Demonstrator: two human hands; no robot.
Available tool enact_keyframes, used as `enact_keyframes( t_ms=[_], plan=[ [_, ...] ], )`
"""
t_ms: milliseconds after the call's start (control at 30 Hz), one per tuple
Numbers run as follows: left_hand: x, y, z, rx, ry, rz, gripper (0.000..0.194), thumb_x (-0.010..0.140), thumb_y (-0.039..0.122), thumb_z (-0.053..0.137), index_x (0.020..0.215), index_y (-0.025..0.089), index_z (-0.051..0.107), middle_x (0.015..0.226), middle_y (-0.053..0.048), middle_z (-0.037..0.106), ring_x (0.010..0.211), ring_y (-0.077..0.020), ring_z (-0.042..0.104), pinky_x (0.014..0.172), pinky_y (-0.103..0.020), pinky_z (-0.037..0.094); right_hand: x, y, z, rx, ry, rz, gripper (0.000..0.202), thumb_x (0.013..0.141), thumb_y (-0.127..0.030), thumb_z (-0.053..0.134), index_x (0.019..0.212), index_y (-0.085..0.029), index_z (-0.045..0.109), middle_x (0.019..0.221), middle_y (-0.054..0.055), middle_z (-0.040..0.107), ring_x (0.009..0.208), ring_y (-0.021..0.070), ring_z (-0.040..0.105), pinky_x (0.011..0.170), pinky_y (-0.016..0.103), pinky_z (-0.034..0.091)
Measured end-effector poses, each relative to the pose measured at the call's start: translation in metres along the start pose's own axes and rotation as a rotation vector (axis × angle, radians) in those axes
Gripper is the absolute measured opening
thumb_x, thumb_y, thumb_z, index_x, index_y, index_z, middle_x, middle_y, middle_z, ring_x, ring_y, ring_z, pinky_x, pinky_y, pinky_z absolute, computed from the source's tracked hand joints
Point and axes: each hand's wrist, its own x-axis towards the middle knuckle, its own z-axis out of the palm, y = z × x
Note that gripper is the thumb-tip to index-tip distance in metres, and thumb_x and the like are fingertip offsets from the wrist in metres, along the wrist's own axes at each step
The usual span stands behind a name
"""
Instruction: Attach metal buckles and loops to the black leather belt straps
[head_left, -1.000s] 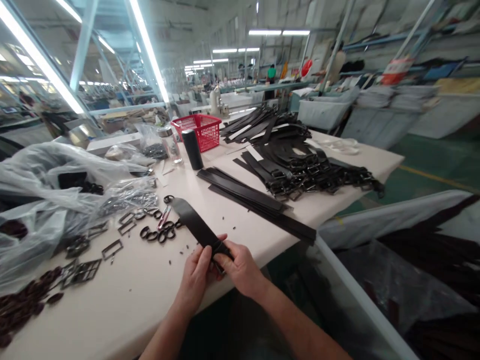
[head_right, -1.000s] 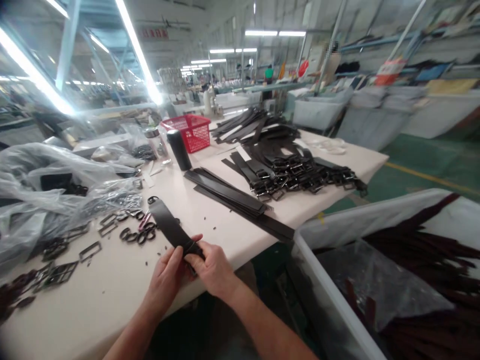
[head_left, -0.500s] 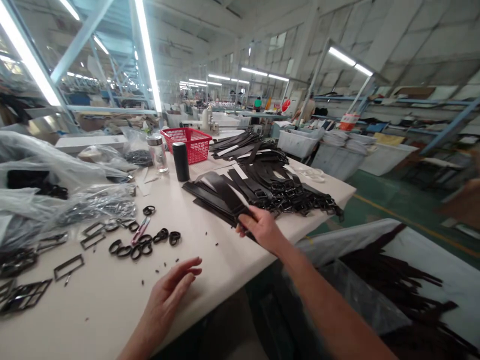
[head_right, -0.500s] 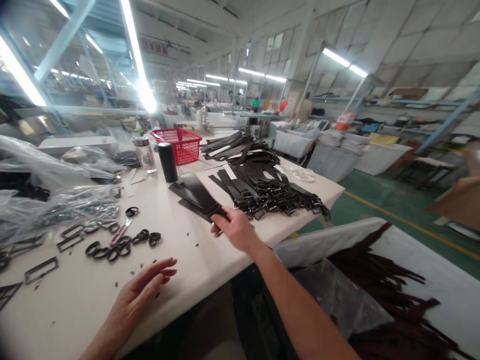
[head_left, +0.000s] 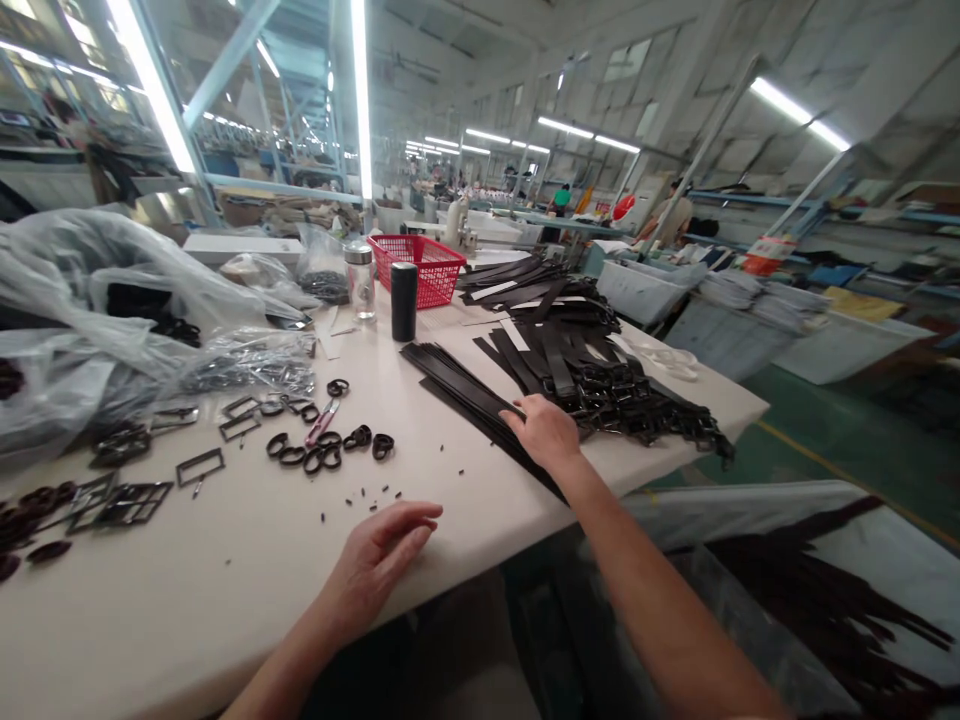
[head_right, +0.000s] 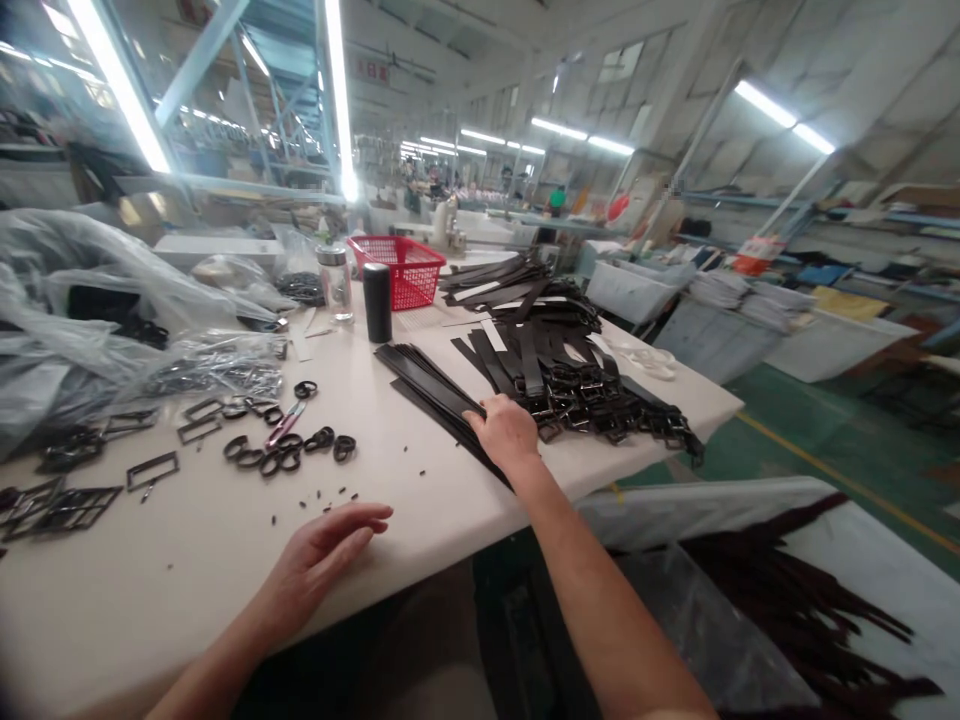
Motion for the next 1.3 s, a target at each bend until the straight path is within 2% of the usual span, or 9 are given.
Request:
enact_keyframes(
  t_ms=[133,400,567,733,833,1000,1133,1233,1300],
  plan=[
    [0.0,-0.004,0.0,-0.012,-0.011,0.014,0.03,0.091,0.043,0.057,0.107,0.023,0.073,0.102,-0.008,0.074,0.095,-0.0227,0.069,0.089,-0.032,0.052,0.004,-0.017,0.02,-0.068,-0.036,0.002,0.032,0.092,-0.041,0.061,0.1,-0.012,0.071,0.101,0.016,0.072,0.091,0.0278,0.07,0.076,0.033,0.047],
    [-0.001,-0.002,0.003,-0.01,-0.011,0.042,0.028,0.091,0.041,0.057,0.106,0.023,0.072,0.108,-0.008,0.073,0.096,-0.023,0.069,0.087,-0.032,0.053,0.0,-0.024,0.015,-0.058,0.05,0.008,0.018,0.089,-0.033,0.066,0.098,-0.016,0.068,0.103,0.012,0.072,0.088,0.0245,0.069,0.074,0.032,0.045],
    [-0.001,-0.001,0.002,-0.034,-0.001,0.031,0.027,0.09,0.04,0.059,0.106,0.023,0.073,0.108,-0.009,0.073,0.097,-0.0242,0.069,0.09,-0.035,0.053,-0.019,-0.029,-0.003,0.028,0.125,0.021,0.014,0.093,-0.032,0.059,0.091,-0.02,0.066,0.092,0.007,0.073,0.08,0.0229,0.068,0.067,0.031,0.042],
    [0.012,-0.003,0.001,-0.318,-0.012,-0.023,0.05,0.087,0.043,0.066,0.132,0.022,0.058,0.127,-0.014,0.067,0.109,-0.0268,0.067,0.095,-0.04,0.051,-0.063,-0.04,-0.033,0.469,0.169,-0.023,0.019,0.09,-0.039,0.061,0.083,-0.022,0.065,0.079,0.003,0.072,0.075,0.0225,0.066,0.07,0.031,0.044],
    [0.023,0.005,0.0,-0.618,-0.001,-0.007,0.064,0.083,0.045,0.071,0.14,0.026,0.049,0.136,-0.014,0.062,0.117,-0.0276,0.063,0.095,-0.04,0.051,-0.099,-0.049,-0.042,0.681,0.017,-0.066,0.019,0.088,-0.039,0.061,0.081,-0.022,0.065,0.075,0.001,0.069,0.072,0.0202,0.065,0.069,0.03,0.044],
    [0.019,0.028,-0.015,-0.902,0.224,0.03,0.052,0.079,0.052,0.072,0.118,0.019,0.068,0.112,-0.011,0.073,0.1,-0.0251,0.07,0.091,-0.038,0.053,-0.15,-0.042,-0.038,0.863,-0.375,-0.028,0.023,0.087,-0.04,0.059,0.074,-0.021,0.061,0.066,-0.002,0.062,0.065,0.0175,0.059,0.061,0.026,0.045],
    [-0.006,0.028,-0.046,-0.619,0.429,-0.056,0.039,0.077,0.05,0.074,0.09,0.013,0.077,0.085,-0.008,0.074,0.082,-0.0197,0.068,0.078,-0.029,0.053,-0.167,-0.013,-0.034,0.854,-0.603,-0.034,0.026,0.086,-0.044,0.06,0.072,-0.022,0.06,0.065,-0.002,0.059,0.063,0.0173,0.057,0.058,0.026,0.045],
    [-0.032,0.022,-0.066,-0.404,0.49,-0.111,0.031,0.073,0.041,0.079,0.086,0.013,0.078,0.075,-0.004,0.07,0.07,-0.0146,0.063,0.063,-0.023,0.05,-0.168,0.013,-0.036,0.776,-0.696,-0.077,0.028,0.083,-0.047,0.062,0.071,-0.023,0.061,0.065,-0.001,0.06,0.064,0.0182,0.059,0.058,0.027,0.047],
    [-0.049,0.019,-0.07,-0.428,0.5,-0.166,0.031,0.071,0.037,0.081,0.091,0.014,0.077,0.072,-0.002,0.066,0.062,-0.0117,0.059,0.055,-0.021,0.047,-0.165,0.024,-0.036,0.728,-0.743,-0.098,0.028,0.082,-0.05,0.063,0.072,-0.024,0.064,0.066,0.0,0.064,0.064,0.0195,0.062,0.058,0.027,0.049]
  ],
)
